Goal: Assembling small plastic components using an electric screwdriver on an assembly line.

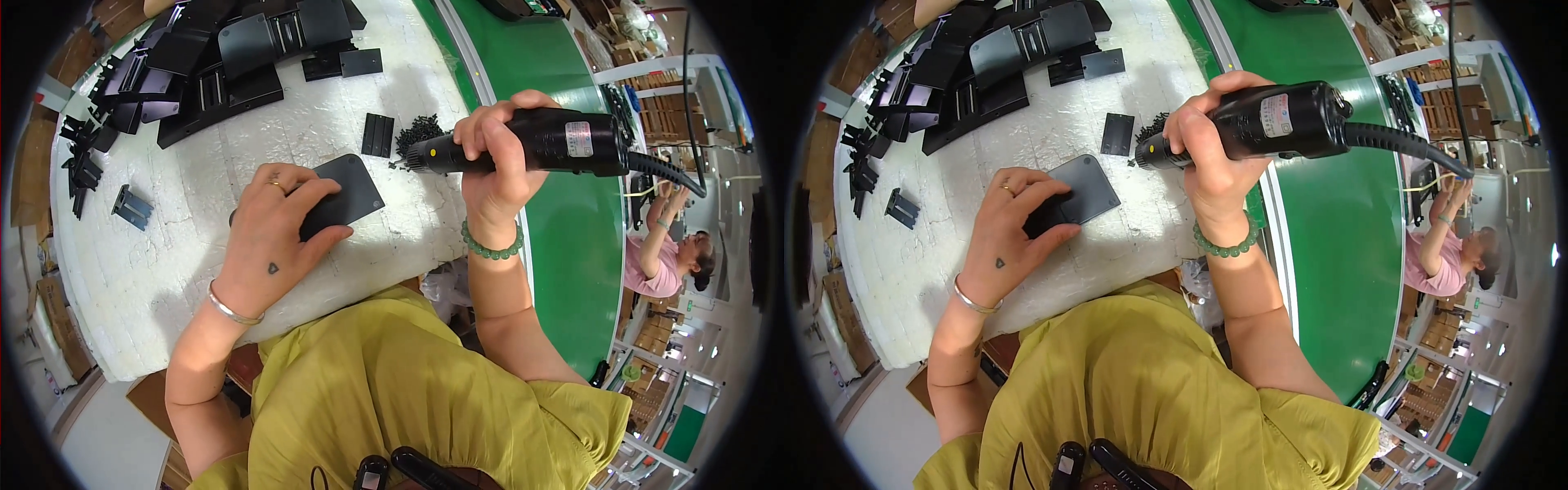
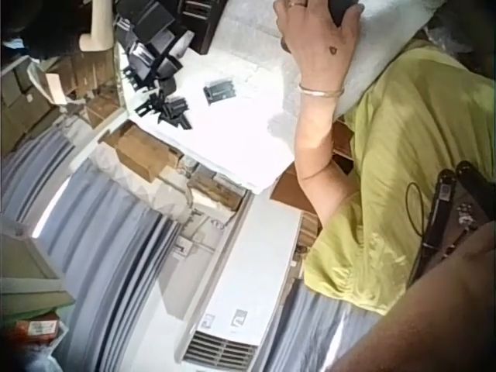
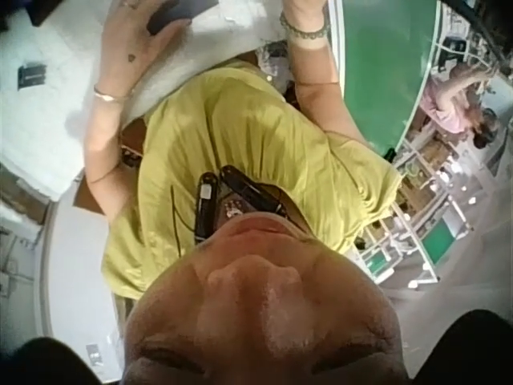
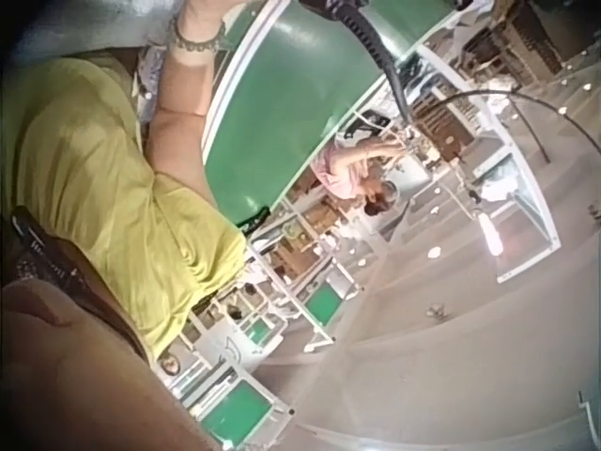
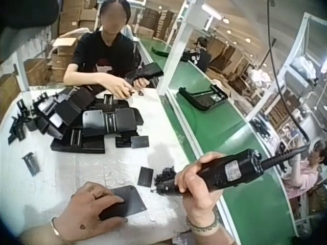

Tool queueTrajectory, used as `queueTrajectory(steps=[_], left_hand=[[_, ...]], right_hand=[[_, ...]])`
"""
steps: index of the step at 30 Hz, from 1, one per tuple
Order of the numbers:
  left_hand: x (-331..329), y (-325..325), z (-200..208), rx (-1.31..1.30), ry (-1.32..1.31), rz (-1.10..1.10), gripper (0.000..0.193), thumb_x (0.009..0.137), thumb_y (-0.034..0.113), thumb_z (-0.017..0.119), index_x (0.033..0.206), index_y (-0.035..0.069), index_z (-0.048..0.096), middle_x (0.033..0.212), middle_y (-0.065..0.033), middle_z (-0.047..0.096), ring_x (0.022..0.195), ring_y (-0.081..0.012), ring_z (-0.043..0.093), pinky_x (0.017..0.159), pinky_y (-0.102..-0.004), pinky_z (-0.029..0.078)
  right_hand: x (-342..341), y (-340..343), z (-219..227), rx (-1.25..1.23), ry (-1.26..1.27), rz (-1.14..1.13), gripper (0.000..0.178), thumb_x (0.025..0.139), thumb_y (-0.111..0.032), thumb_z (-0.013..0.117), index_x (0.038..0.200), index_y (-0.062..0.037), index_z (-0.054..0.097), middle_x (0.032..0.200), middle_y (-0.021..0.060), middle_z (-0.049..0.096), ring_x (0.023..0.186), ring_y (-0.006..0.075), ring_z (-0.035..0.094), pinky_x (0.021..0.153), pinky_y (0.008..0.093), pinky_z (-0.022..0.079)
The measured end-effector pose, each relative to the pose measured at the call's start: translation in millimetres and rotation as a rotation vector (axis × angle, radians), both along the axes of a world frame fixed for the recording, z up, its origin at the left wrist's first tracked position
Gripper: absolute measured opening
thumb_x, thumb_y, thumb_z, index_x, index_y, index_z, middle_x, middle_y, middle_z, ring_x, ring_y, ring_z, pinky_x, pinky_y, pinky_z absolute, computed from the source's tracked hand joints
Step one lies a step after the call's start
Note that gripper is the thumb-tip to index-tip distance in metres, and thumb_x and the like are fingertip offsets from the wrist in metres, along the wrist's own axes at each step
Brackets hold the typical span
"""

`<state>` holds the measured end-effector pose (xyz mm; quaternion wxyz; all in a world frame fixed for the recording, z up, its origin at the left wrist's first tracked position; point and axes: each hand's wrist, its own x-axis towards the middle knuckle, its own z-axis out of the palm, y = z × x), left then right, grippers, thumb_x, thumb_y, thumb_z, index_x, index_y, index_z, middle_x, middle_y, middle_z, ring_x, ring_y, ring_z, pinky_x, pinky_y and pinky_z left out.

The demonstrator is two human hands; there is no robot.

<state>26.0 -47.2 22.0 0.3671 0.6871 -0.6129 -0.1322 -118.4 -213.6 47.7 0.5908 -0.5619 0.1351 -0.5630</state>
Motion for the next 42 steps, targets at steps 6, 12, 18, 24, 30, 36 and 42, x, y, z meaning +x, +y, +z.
queueTrajectory(steps=[6, 12, 18, 24, 30, 36, 42], left_hand=[[-8.2, -15.3, -3.1, 0.021, 0.012, -0.037, 0.036, 0.062, 0.014, 0.076, 0.095, 0.005, 0.063, 0.090, -0.0089, 0.058, 0.088, -0.0274, 0.051, 0.077, -0.0339, 0.044], [-6.0, -32.9, -8.2, -0.034, 0.012, -0.061, 0.031, 0.066, 0.016, 0.074, 0.092, 0.005, 0.063, 0.084, -0.0089, 0.057, 0.086, -0.0282, 0.050, 0.076, -0.0359, 0.043], [-12.3, -77.0, -27.5, -0.247, 0.023, -0.109, 0.022, 0.070, 0.016, 0.071, 0.088, 0.005, 0.066, 0.083, -0.0070, 0.063, 0.087, -0.0269, 0.053, 0.076, -0.0358, 0.043], [-19.3, -86.4, -18.6, -0.246, -0.038, -0.192, 0.013, 0.073, 0.009, 0.068, 0.086, 0.007, 0.067, 0.085, -0.0035, 0.067, 0.090, -0.0258, 0.055, 0.078, -0.0343, 0.045], [-24.6, -87.1, -19.6, -0.245, -0.061, -0.181, 0.009, 0.074, 0.012, 0.067, 0.081, 0.008, 0.067, 0.083, -0.0020, 0.067, 0.091, -0.0228, 0.058, 0.078, -0.0363, 0.044], [-22.8, -87.2, -17.3, -0.204, -0.082, -0.238, 0.010, 0.074, 0.017, 0.067, 0.079, 0.008, 0.067, 0.076, -0.0018, 0.063, 0.092, -0.0206, 0.057, 0.077, -0.0334, 0.043], [-32.5, -86.3, -13.1, -0.086, 0.020, -0.252, 0.028, 0.068, 0.015, 0.071, 0.094, 0.007, 0.064, 0.093, -0.0082, 0.064, 0.095, -0.0258, 0.057, 0.082, -0.0351, 0.046]], right_hand=[[5.2, -3.8, -4.4, 0.012, -0.011, 0.061, 0.035, 0.072, 0.005, 0.055, 0.103, -0.0008, 0.041, 0.064, 0.0081, 0.051, 0.048, 0.0138, 0.047, 0.050, 0.0283, 0.044], [-1.9, -4.8, 7.6, -0.007, -0.022, 0.058, 0.035, 0.073, 0.006, 0.052, 0.105, -0.0023, 0.040, 0.065, 0.0081, 0.051, 0.048, 0.0138, 0.045, 0.052, 0.0299, 0.044], [-19.0, 1.3, 28.4, -0.073, -0.172, 0.117, 0.036, 0.075, -0.002, 0.051, 0.109, -0.0069, 0.039, 0.061, 0.0052, 0.045, 0.046, 0.0144, 0.041, 0.051, 0.0322, 0.041], [-29.8, 5.4, 38.4, -0.108, -0.174, 0.105, 0.039, 0.075, -0.006, 0.051, 0.111, -0.0089, 0.038, 0.058, 0.0033, 0.041, 0.044, 0.0135, 0.038, 0.051, 0.0316, 0.040], [-35.8, 4.6, 37.5, -0.130, -0.181, 0.129, 0.039, 0.075, -0.005, 0.051, 0.111, -0.0091, 0.037, 0.058, 0.0030, 0.041, 0.043, 0.0135, 0.038, 0.050, 0.0311, 0.040], [-40.0, 8.2, 41.2, -0.232, -0.133, 0.310, 0.036, 0.078, -0.003, 0.057, 0.107, -0.0131, 0.038, 0.059, 0.0019, 0.045, 0.044, 0.0140, 0.042, 0.051, 0.0314, 0.041], [-39.4, 20.3, 38.3, -0.224, -0.063, 0.278, 0.036, 0.077, -0.002, 0.059, 0.104, -0.0135, 0.038, 0.060, 0.0027, 0.048, 0.047, 0.0151, 0.044, 0.053, 0.0322, 0.041]])
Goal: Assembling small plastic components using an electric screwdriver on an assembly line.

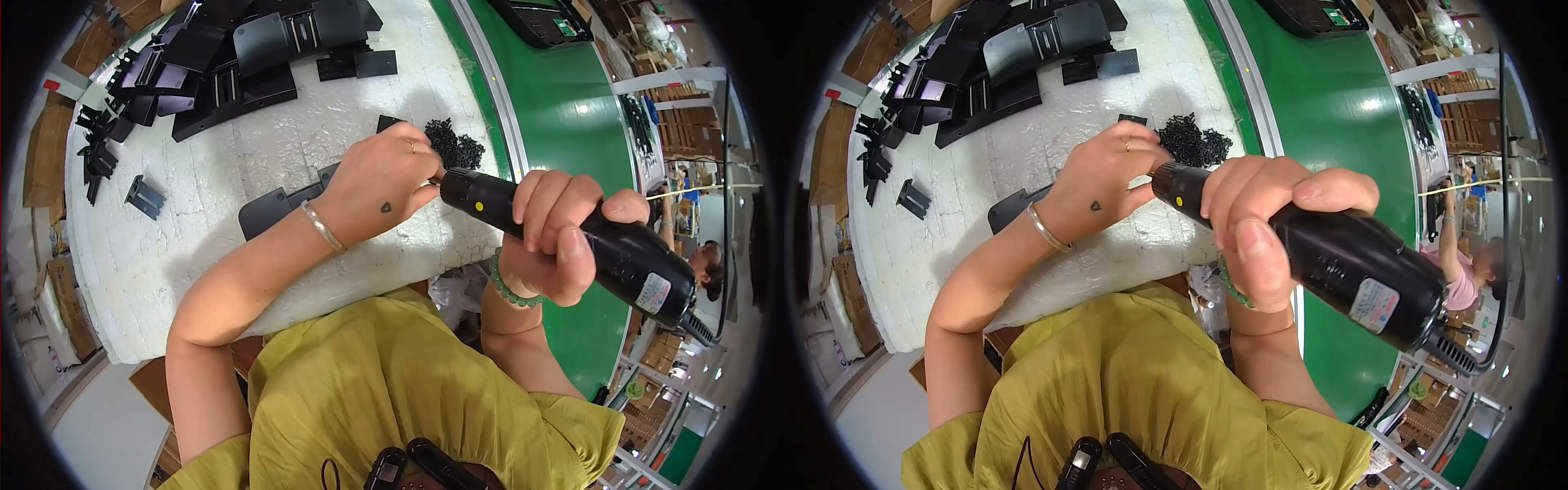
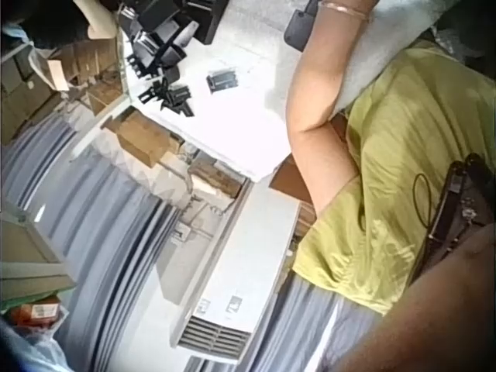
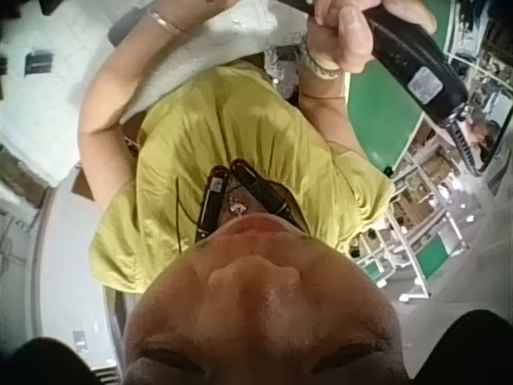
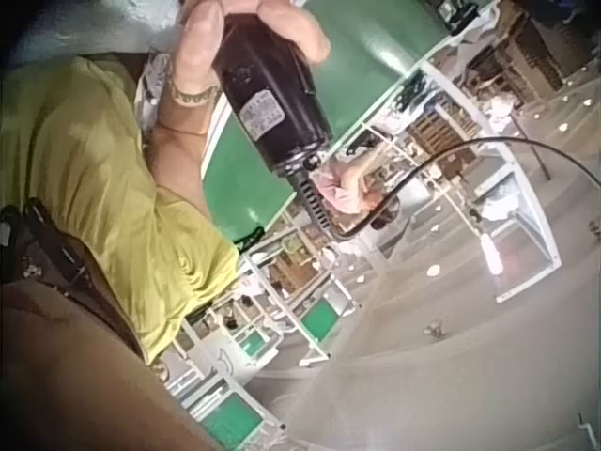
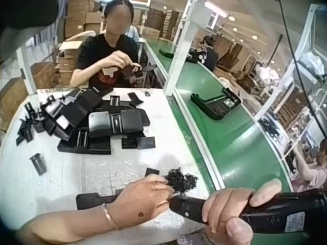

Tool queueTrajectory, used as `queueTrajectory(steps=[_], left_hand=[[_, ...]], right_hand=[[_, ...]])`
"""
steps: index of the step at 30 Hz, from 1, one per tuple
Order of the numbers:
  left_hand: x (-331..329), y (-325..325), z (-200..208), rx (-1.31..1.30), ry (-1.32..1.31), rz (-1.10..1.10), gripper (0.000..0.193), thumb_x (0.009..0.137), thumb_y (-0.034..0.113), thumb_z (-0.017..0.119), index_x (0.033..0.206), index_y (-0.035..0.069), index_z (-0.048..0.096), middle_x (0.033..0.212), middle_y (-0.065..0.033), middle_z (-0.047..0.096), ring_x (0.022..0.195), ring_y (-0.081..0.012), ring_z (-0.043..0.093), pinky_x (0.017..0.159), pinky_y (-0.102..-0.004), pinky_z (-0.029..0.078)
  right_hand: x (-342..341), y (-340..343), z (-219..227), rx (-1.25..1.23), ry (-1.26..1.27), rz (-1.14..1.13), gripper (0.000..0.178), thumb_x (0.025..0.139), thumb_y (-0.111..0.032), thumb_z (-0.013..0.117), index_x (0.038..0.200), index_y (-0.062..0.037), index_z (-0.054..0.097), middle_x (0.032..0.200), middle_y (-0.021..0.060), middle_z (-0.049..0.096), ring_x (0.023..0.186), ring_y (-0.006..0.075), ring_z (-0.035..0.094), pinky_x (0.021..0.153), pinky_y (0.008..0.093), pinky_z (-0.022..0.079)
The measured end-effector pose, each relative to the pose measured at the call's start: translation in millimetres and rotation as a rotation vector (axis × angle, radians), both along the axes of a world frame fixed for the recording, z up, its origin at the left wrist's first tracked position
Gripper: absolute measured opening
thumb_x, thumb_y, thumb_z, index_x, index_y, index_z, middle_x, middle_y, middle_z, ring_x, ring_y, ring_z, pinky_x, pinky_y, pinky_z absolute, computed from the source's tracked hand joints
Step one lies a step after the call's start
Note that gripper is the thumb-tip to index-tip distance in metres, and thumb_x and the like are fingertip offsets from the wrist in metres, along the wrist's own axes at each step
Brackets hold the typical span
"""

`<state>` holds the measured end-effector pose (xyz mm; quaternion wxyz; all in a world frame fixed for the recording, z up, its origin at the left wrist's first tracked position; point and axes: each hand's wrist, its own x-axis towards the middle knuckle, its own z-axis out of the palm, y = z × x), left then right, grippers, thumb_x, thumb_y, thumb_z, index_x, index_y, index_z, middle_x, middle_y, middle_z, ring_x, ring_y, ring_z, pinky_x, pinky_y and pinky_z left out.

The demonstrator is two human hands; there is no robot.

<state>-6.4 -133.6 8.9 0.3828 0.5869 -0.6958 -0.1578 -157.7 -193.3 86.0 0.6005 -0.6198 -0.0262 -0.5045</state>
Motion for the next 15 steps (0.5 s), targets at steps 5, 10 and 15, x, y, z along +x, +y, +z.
queueTrajectory(steps=[5, 10, 15], left_hand=[[13.2, 10.1, -4.4, -0.121, 0.063, 0.050, 0.042, 0.068, 0.014, 0.072, 0.107, 0.007, 0.059, 0.106, -0.0112, 0.061, 0.097, -0.0302, 0.055, 0.085, -0.0360, 0.045], [59.6, 49.7, -4.5, -0.009, -0.034, 0.147, 0.034, 0.075, 0.014, 0.067, 0.106, 0.004, 0.058, 0.096, -0.0131, 0.063, 0.087, -0.0309, 0.057, 0.079, -0.0354, 0.045], [64.1, 80.9, -11.5, 0.164, -0.057, 0.414, 0.039, 0.082, 0.034, 0.062, 0.105, 0.002, 0.057, 0.081, -0.0156, 0.060, 0.080, -0.0334, 0.056, 0.072, -0.0370, 0.045]], right_hand=[[0.1, 2.9, 8.9, -0.029, -0.052, 0.041, 0.039, 0.078, -0.003, 0.056, 0.112, -0.0132, 0.039, 0.061, 0.0033, 0.046, 0.047, 0.0152, 0.045, 0.053, 0.0311, 0.040], [4.2, 12.4, 15.0, -0.054, -0.019, 0.139, 0.040, 0.078, -0.004, 0.056, 0.112, -0.0151, 0.039, 0.060, 0.0016, 0.045, 0.047, 0.0146, 0.045, 0.051, 0.0302, 0.040], [30.8, 33.2, 3.8, -0.066, 0.092, 0.340, 0.038, 0.077, -0.006, 0.052, 0.113, -0.0109, 0.041, 0.060, -0.0015, 0.042, 0.047, 0.0085, 0.041, 0.049, 0.0225, 0.037]])
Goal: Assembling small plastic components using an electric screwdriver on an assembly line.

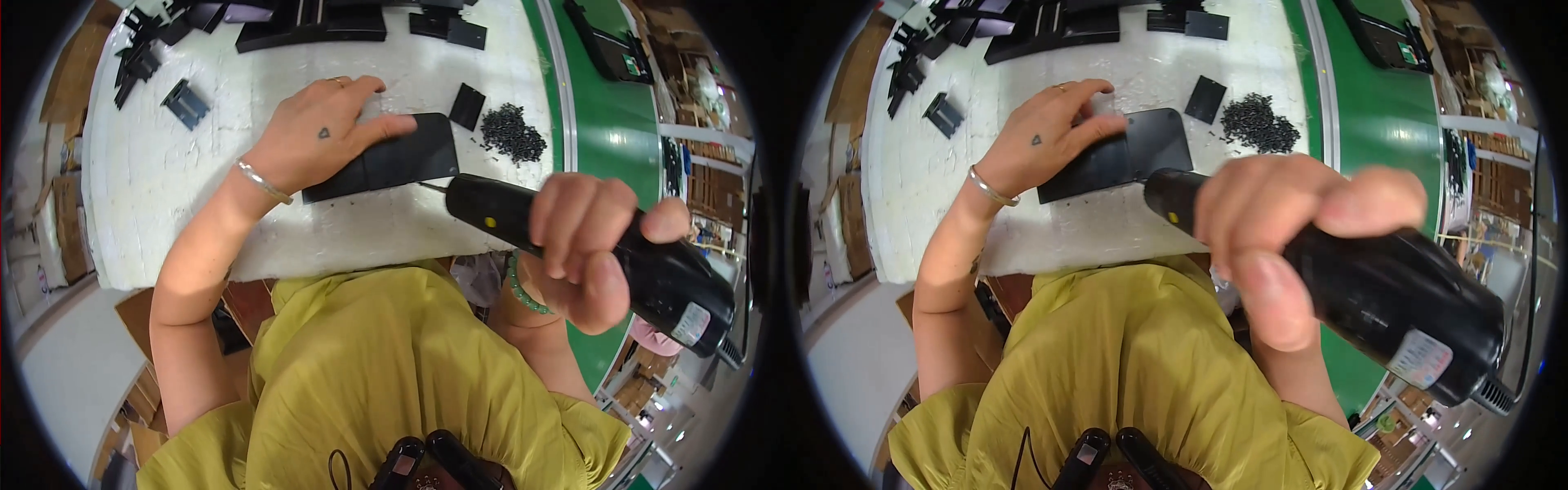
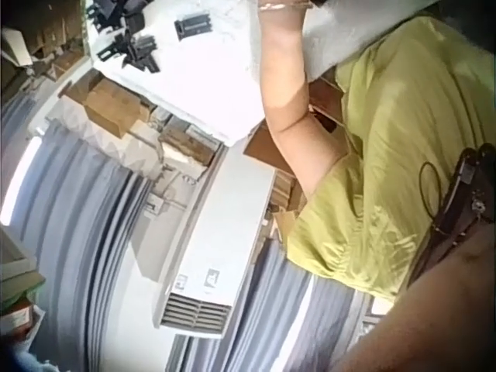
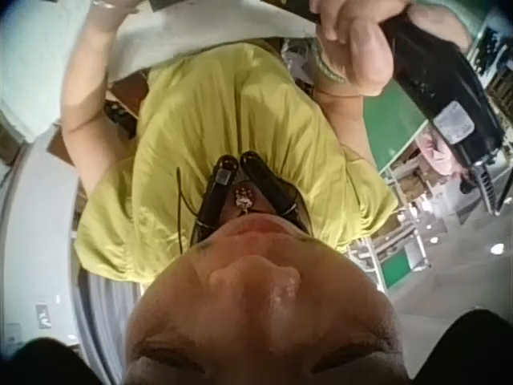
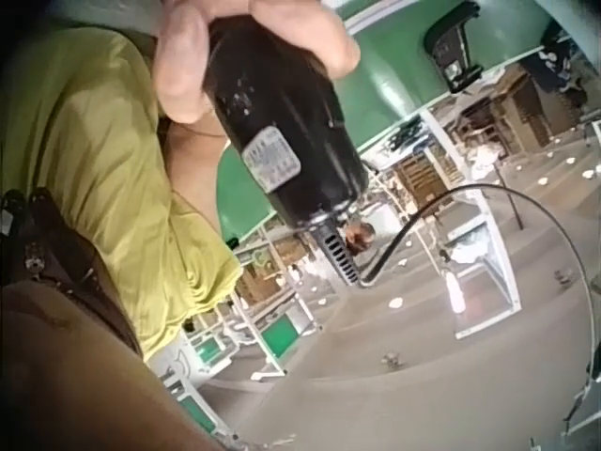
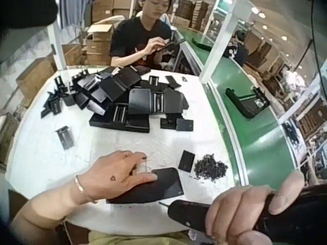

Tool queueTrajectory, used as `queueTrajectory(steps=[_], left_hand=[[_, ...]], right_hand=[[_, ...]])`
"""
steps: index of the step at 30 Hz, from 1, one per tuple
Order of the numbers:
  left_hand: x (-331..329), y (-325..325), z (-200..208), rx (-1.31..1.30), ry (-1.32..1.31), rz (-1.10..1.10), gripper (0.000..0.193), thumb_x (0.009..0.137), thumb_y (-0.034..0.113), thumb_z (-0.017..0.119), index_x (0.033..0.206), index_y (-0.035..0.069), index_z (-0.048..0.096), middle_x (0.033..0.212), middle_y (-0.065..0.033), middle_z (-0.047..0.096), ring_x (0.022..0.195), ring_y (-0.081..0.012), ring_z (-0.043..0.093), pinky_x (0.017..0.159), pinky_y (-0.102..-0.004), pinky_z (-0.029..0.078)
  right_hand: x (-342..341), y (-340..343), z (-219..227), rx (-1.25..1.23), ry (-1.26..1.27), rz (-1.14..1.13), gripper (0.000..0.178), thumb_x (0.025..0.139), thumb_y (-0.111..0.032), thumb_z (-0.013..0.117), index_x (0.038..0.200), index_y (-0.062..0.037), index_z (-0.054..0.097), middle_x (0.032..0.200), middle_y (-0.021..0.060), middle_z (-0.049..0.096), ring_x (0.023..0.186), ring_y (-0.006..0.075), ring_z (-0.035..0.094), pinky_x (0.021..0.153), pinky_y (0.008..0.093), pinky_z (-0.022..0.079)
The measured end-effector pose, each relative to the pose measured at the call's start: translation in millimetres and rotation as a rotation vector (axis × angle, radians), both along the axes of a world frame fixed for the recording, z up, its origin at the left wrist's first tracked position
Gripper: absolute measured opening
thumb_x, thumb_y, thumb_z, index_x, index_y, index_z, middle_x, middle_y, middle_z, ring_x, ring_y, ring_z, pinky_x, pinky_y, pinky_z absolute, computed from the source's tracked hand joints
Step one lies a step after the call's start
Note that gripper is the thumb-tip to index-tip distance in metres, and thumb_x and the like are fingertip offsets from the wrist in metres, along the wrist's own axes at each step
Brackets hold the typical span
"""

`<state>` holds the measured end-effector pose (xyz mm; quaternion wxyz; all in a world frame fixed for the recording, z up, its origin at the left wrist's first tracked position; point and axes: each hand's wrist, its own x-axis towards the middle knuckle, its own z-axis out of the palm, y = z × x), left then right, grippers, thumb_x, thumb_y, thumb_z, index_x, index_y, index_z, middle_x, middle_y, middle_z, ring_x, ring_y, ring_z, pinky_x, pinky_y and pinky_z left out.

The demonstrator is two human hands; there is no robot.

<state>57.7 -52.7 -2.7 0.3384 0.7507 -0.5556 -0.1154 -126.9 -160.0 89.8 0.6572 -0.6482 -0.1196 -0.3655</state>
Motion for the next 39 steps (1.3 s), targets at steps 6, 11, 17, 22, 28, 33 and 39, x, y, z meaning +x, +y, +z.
queueTrajectory(steps=[6, 11, 17, 22, 28, 33, 39], left_hand=[[-0.5, 8.6, -7.1, 0.138, 0.029, -0.080, 0.047, 0.075, 0.043, 0.066, 0.100, 0.004, 0.059, 0.086, -0.0156, 0.062, 0.082, -0.0346, 0.057, 0.073, -0.0386, 0.045], [-2.9, 9.2, -5.6, 0.188, 0.076, -0.091, 0.049, 0.075, 0.049, 0.063, 0.095, 0.005, 0.061, 0.089, -0.0137, 0.063, 0.092, -0.0317, 0.057, 0.079, -0.0393, 0.046], [-6.2, 14.0, -17.0, 0.088, 0.089, -0.055, 0.048, 0.074, 0.048, 0.064, 0.095, 0.005, 0.061, 0.092, -0.0126, 0.063, 0.093, -0.0310, 0.057, 0.079, -0.0390, 0.046], [-5.2, 12.2, -16.9, 0.091, 0.137, -0.055, 0.046, 0.073, 0.046, 0.066, 0.094, 0.005, 0.062, 0.092, -0.0129, 0.063, 0.093, -0.0299, 0.057, 0.078, -0.0388, 0.046], [-2.9, 11.2, -6.6, 0.204, 0.160, -0.030, 0.046, 0.071, 0.046, 0.067, 0.091, 0.005, 0.063, 0.088, -0.0134, 0.063, 0.092, -0.0294, 0.057, 0.077, -0.0376, 0.046], [-4.5, 13.1, -6.7, 0.116, 0.168, 0.018, 0.045, 0.072, 0.048, 0.067, 0.092, 0.008, 0.064, 0.084, -0.0129, 0.064, 0.085, -0.0316, 0.059, 0.075, -0.0382, 0.047], [-13.3, 18.4, 22.9, -0.358, 0.913, 0.239, 0.040, 0.072, 0.025, 0.074, 0.105, 0.008, 0.060, 0.070, -0.0021, 0.053, 0.062, -0.0087, 0.050, 0.058, -0.0213, 0.041]], right_hand=[[23.8, 21.6, -14.1, 0.102, 0.126, -0.018, 0.039, 0.075, -0.004, 0.053, 0.110, -0.0113, 0.039, 0.060, 0.0006, 0.042, 0.048, 0.0125, 0.040, 0.050, 0.0293, 0.037], [29.5, 26.4, -16.9, 0.059, 0.168, -0.037, 0.037, 0.075, -0.005, 0.057, 0.106, -0.0118, 0.039, 0.059, 0.0015, 0.043, 0.048, 0.0127, 0.040, 0.050, 0.0291, 0.037], [33.5, 42.5, -13.9, 0.029, 0.236, -0.036, 0.032, 0.076, -0.006, 0.061, 0.090, -0.0120, 0.033, 0.059, 0.0030, 0.045, 0.048, 0.0151, 0.041, 0.049, 0.0296, 0.038], [35.2, 40.3, -13.2, -0.078, 0.275, -0.001, 0.033, 0.076, -0.005, 0.061, 0.091, -0.0112, 0.032, 0.059, 0.0043, 0.045, 0.048, 0.0163, 0.042, 0.049, 0.0303, 0.039], [39.1, 38.3, -15.5, -0.082, 0.276, -0.006, 0.033, 0.075, -0.004, 0.061, 0.091, -0.0109, 0.033, 0.059, 0.0043, 0.045, 0.048, 0.0167, 0.042, 0.049, 0.0301, 0.039], [39.6, 40.0, -8.9, 0.066, 0.180, -0.061, 0.030, 0.076, -0.007, 0.058, 0.098, -0.0096, 0.037, 0.060, 0.0014, 0.042, 0.047, 0.0123, 0.038, 0.049, 0.0271, 0.035], [17.5, 8.1, 2.2, 0.299, 0.158, -0.489, 0.068, 0.071, -0.019, 0.070, 0.127, -0.0069, 0.033, 0.098, 0.0141, 0.056, 0.060, 0.0131, 0.051, 0.057, 0.0251, 0.043]])
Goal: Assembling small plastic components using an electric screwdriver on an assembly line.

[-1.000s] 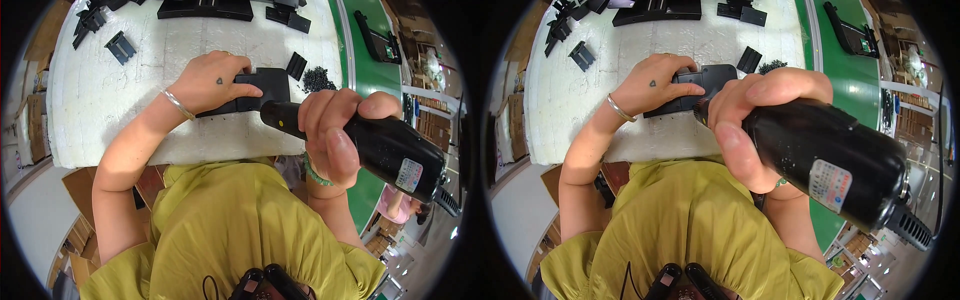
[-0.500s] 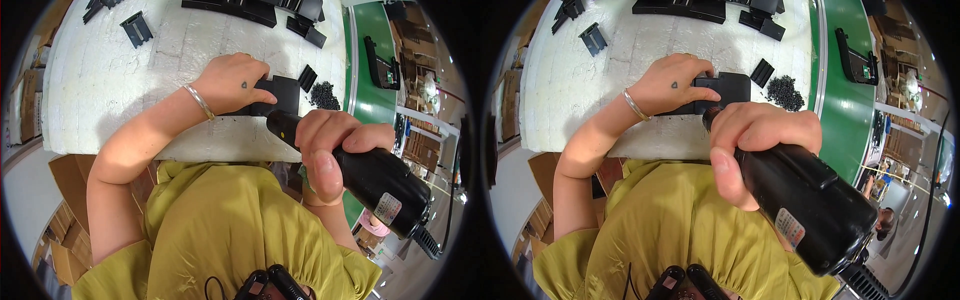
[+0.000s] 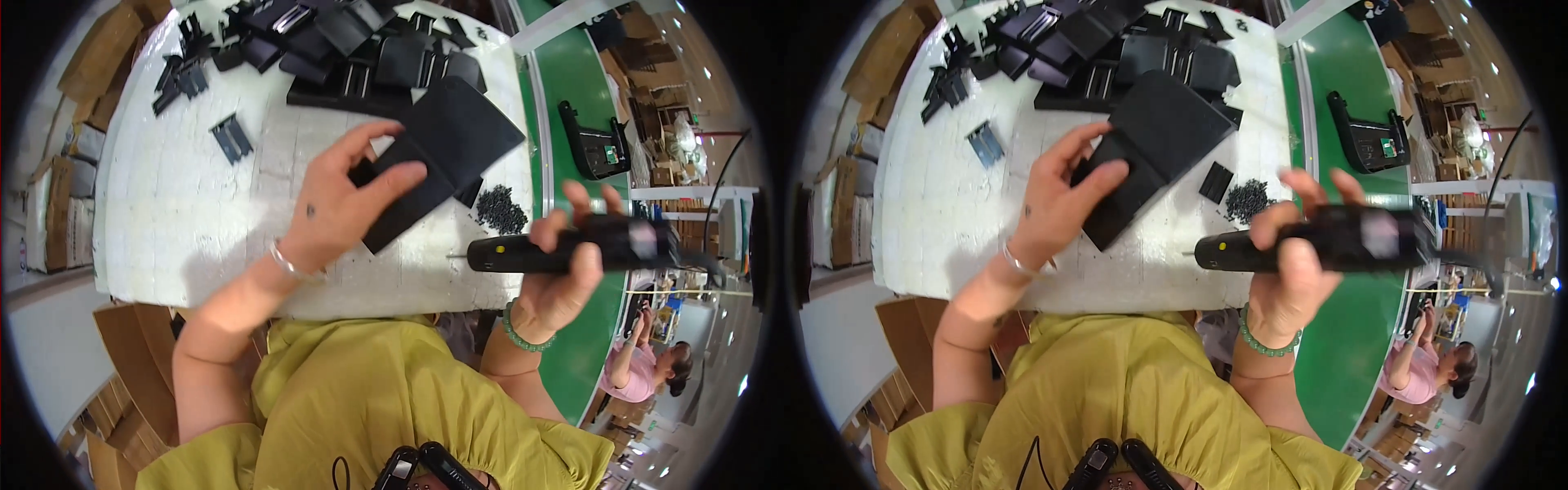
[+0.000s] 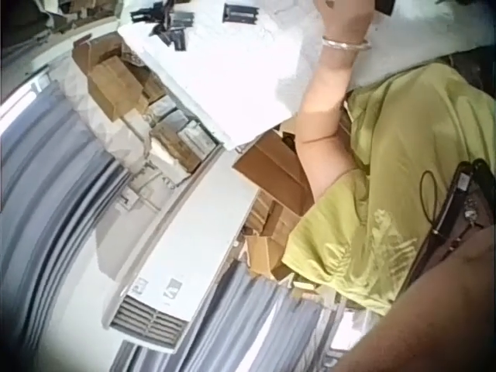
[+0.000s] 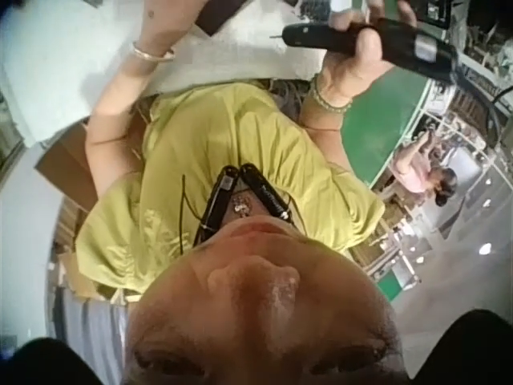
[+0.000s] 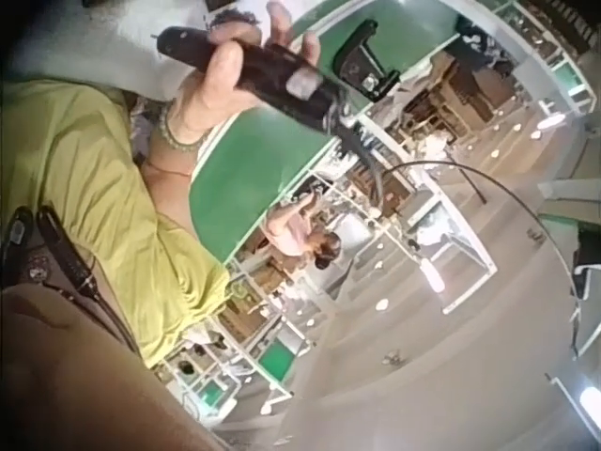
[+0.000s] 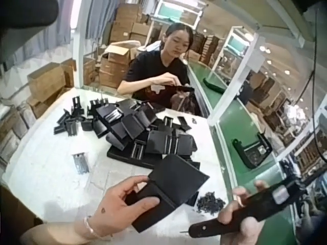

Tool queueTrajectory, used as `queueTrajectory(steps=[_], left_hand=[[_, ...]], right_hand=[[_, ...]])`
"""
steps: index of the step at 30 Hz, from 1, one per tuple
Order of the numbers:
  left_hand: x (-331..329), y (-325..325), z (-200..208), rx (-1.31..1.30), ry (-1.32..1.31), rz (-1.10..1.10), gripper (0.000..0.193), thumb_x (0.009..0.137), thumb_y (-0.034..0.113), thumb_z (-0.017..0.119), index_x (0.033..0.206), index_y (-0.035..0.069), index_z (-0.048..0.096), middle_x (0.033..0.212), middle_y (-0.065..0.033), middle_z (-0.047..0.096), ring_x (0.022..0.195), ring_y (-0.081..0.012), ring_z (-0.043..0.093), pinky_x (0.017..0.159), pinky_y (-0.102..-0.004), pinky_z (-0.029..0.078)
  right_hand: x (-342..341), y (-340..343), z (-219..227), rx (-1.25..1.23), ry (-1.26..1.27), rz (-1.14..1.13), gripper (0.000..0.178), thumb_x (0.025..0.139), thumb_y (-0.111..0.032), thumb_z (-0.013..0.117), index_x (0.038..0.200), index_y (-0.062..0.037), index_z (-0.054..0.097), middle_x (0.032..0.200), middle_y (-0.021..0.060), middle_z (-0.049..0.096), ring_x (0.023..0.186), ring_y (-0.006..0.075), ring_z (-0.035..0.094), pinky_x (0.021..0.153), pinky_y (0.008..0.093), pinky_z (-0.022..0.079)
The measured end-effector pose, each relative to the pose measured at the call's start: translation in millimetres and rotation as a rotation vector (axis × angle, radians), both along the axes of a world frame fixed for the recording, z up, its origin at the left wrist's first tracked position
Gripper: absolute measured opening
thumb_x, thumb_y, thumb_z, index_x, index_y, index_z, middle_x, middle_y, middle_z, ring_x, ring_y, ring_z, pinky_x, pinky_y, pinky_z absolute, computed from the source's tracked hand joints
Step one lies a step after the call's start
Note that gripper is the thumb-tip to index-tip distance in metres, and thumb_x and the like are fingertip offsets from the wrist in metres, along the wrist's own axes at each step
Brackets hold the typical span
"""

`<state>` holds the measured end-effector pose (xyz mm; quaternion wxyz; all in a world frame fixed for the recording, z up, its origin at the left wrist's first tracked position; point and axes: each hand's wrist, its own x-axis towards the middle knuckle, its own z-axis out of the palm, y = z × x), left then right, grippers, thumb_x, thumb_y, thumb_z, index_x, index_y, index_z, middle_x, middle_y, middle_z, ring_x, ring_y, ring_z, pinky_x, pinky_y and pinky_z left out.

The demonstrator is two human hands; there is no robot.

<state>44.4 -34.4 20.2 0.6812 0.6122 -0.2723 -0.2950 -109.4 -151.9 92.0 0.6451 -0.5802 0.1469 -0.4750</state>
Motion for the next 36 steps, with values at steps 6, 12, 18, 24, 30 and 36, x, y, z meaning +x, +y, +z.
queueTrajectory(steps=[6, 12, 18, 24, 30, 36], left_hand=[[-46.8, 8.5, 16.1, -0.231, 0.243, -0.158, 0.057, 0.077, 0.010, 0.071, 0.125, 0.000, 0.044, 0.080, -0.0005, 0.053, 0.076, -0.0079, 0.053, 0.069, -0.0231, 0.045], [-9.4, 28.0, 39.7, -0.220, 0.921, -0.478, 0.045, 0.078, 0.001, 0.057, 0.120, -0.005, 0.044, 0.095, -0.0064, 0.057, 0.095, -0.0139, 0.055, 0.086, -0.0260, 0.041], [7.3, 81.4, 33.6, -0.152, 0.672, -0.525, 0.046, 0.066, 0.008, 0.057, 0.109, -0.007, 0.048, 0.099, -0.0162, 0.057, 0.096, -0.0222, 0.055, 0.080, -0.0266, 0.044], [-28.6, 88.5, 33.4, -0.040, 0.380, -0.293, 0.054, 0.072, -0.004, 0.068, 0.121, 0.005, 0.048, 0.105, -0.0058, 0.059, 0.095, -0.0107, 0.055, 0.078, -0.0258, 0.046], [32.0, 180.4, -5.7, 0.102, 0.238, 0.625, 0.028, 0.081, 0.005, 0.065, 0.107, 0.003, 0.058, 0.089, -0.0018, 0.062, 0.080, -0.0090, 0.058, 0.077, -0.0246, 0.047], [112.6, 322.8, -11.3, 1.135, -0.269, 0.503, 0.041, 0.085, 0.018, 0.064, 0.119, -0.001, 0.052, 0.106, -0.0095, 0.061, 0.093, -0.0155, 0.058, 0.082, -0.0271, 0.045]], right_hand=[[-3.4, 16.5, -20.5, 0.087, 0.317, 0.141, 0.066, 0.062, -0.005, 0.079, 0.117, 0.0017, 0.044, 0.105, 0.0097, 0.056, 0.094, 0.0168, 0.055, 0.081, 0.0296, 0.046], [-17.4, 11.9, -11.6, 0.224, 0.286, 0.296, 0.056, 0.064, 0.000, 0.077, 0.112, 0.0017, 0.049, 0.109, 0.0095, 0.055, 0.098, 0.0184, 0.054, 0.086, 0.0320, 0.044], [-31.4, 12.3, -8.3, 0.063, 0.336, 0.524, 0.056, 0.065, 0.002, 0.075, 0.113, 0.0027, 0.047, 0.110, 0.0101, 0.055, 0.101, 0.0191, 0.053, 0.086, 0.0324, 0.044], [-1.7, 30.8, -25.8, 0.237, 0.337, 0.446, 0.056, 0.070, 0.000, 0.070, 0.120, 0.0027, 0.043, 0.118, 0.0130, 0.052, 0.104, 0.0219, 0.054, 0.089, 0.0343, 0.043], [-12.5, 7.0, -17.6, 0.233, 0.370, 0.320, 0.059, 0.073, -0.008, 0.057, 0.126, 0.0003, 0.031, 0.104, 0.0210, 0.060, 0.087, 0.0282, 0.062, 0.075, 0.0328, 0.047], [-34.5, -42.0, -23.1, 0.199, 0.006, 0.071, 0.051, 0.074, -0.004, 0.055, 0.121, -0.0002, 0.036, 0.062, 0.0039, 0.042, 0.057, 0.0156, 0.046, 0.061, 0.0305, 0.043]])
